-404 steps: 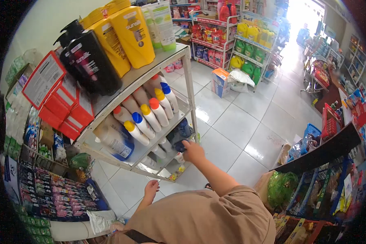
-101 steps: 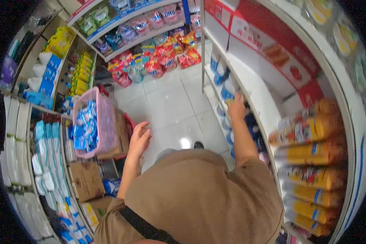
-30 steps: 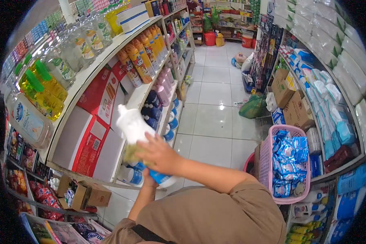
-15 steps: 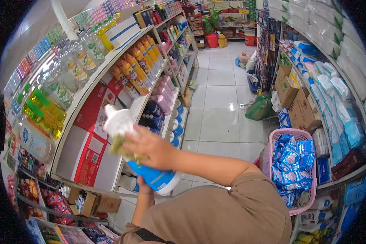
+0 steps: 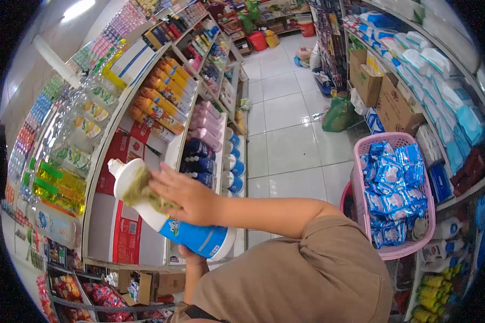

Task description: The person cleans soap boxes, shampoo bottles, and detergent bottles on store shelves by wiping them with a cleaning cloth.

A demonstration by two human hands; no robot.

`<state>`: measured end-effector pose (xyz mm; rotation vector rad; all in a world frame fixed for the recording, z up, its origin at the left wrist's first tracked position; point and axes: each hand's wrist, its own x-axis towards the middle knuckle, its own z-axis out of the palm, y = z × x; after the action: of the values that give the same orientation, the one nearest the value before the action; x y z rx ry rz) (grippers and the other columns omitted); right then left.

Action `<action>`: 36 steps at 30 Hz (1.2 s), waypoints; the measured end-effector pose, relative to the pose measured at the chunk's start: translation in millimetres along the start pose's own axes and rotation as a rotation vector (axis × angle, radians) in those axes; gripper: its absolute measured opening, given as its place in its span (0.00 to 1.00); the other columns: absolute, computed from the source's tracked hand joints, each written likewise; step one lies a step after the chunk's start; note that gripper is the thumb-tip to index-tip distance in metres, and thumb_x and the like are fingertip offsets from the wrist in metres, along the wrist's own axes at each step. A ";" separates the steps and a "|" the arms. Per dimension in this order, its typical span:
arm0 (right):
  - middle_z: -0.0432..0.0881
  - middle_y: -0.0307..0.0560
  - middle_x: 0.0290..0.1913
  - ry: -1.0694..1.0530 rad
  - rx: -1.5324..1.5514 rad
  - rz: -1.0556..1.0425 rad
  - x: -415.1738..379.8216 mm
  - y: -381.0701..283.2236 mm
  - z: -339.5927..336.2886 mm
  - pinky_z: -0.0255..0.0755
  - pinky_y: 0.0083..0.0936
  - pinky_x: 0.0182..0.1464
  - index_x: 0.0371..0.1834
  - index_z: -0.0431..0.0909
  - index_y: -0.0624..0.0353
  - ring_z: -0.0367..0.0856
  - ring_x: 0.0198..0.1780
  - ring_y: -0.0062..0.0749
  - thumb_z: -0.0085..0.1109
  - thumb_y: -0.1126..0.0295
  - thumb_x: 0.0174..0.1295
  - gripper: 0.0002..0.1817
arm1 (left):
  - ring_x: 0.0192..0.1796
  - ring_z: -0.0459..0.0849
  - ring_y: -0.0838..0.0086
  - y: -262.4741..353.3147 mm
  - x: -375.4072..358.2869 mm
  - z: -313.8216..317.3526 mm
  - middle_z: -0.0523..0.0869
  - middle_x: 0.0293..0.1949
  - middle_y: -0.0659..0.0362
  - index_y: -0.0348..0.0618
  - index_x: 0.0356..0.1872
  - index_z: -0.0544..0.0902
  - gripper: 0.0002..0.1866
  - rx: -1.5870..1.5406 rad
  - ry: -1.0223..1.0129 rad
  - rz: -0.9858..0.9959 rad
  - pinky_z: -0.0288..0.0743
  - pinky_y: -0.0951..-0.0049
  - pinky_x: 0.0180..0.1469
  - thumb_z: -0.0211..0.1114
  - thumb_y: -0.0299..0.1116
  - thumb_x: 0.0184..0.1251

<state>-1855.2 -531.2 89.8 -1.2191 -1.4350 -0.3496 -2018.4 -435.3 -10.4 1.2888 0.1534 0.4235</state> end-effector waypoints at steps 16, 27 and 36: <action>0.53 0.59 0.68 0.023 0.141 0.014 -2.6 -8.5 1.3 0.47 0.42 0.68 0.64 0.60 0.62 0.47 0.70 0.55 0.52 0.68 0.58 0.29 | 0.65 0.62 0.59 12.0 -5.7 6.8 0.60 0.65 0.54 0.43 0.67 0.51 0.57 -0.015 0.031 0.137 0.57 0.54 0.65 0.59 0.72 0.40; 0.54 0.57 0.68 -0.008 0.180 0.040 -9.0 -17.8 4.3 0.50 0.39 0.67 0.65 0.58 0.63 0.49 0.70 0.55 0.54 0.70 0.54 0.33 | 0.65 0.61 0.60 9.8 -20.3 -1.9 0.60 0.65 0.54 0.43 0.67 0.51 0.58 -0.036 0.068 0.150 0.56 0.54 0.66 0.59 0.73 0.40; 0.57 0.51 0.68 -0.159 -0.054 -0.298 -35.2 -29.7 22.0 0.51 0.46 0.66 0.62 0.64 0.59 0.51 0.69 0.56 0.58 0.62 0.50 0.33 | 0.70 0.51 0.59 7.4 2.8 -31.1 0.51 0.69 0.52 0.43 0.68 0.48 0.60 -0.216 0.256 0.503 0.46 0.55 0.69 0.50 0.79 0.41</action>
<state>-1898.6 -542.7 65.4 -1.0951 -1.7606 -0.5065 -2028.1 -404.7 -11.7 1.0482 -0.0062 1.0096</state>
